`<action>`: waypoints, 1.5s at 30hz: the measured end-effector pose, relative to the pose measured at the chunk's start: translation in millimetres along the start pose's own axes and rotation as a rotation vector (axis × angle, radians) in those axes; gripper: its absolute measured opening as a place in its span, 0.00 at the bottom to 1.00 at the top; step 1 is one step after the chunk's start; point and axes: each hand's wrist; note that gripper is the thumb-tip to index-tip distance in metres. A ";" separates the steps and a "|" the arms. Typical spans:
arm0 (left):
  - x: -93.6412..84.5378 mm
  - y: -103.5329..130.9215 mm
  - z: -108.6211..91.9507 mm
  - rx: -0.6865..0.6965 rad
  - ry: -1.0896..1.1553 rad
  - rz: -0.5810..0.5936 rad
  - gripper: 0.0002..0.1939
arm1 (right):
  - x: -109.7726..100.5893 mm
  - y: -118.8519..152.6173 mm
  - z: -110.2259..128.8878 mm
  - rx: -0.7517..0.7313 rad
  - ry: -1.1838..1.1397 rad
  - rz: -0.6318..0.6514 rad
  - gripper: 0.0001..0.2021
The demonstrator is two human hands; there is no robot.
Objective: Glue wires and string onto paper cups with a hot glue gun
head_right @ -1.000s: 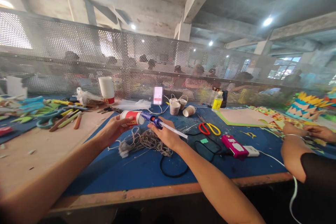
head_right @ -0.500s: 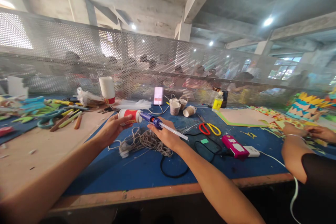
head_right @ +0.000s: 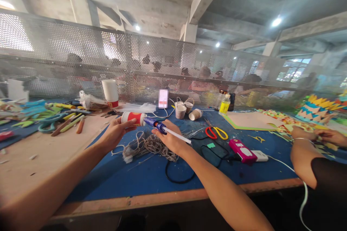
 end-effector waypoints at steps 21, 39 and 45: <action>-2.3 -1.0 2.6 0.017 -0.022 0.024 0.19 | 0.1 0.4 -0.5 0.005 0.014 -0.016 0.14; -3.6 -3.4 5.7 0.014 -0.017 0.029 0.20 | -0.8 0.1 0.2 0.031 -0.003 -0.015 0.13; -4.5 -3.4 6.3 0.016 -0.030 0.042 0.19 | 1.8 0.6 -1.9 0.045 -0.004 -0.020 0.14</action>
Point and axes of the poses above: each hand's wrist, its own y-axis away from the middle knuckle, its own x-axis out of the palm, z = x × y, and after that the axes turned 14 degrees about y, right-handed
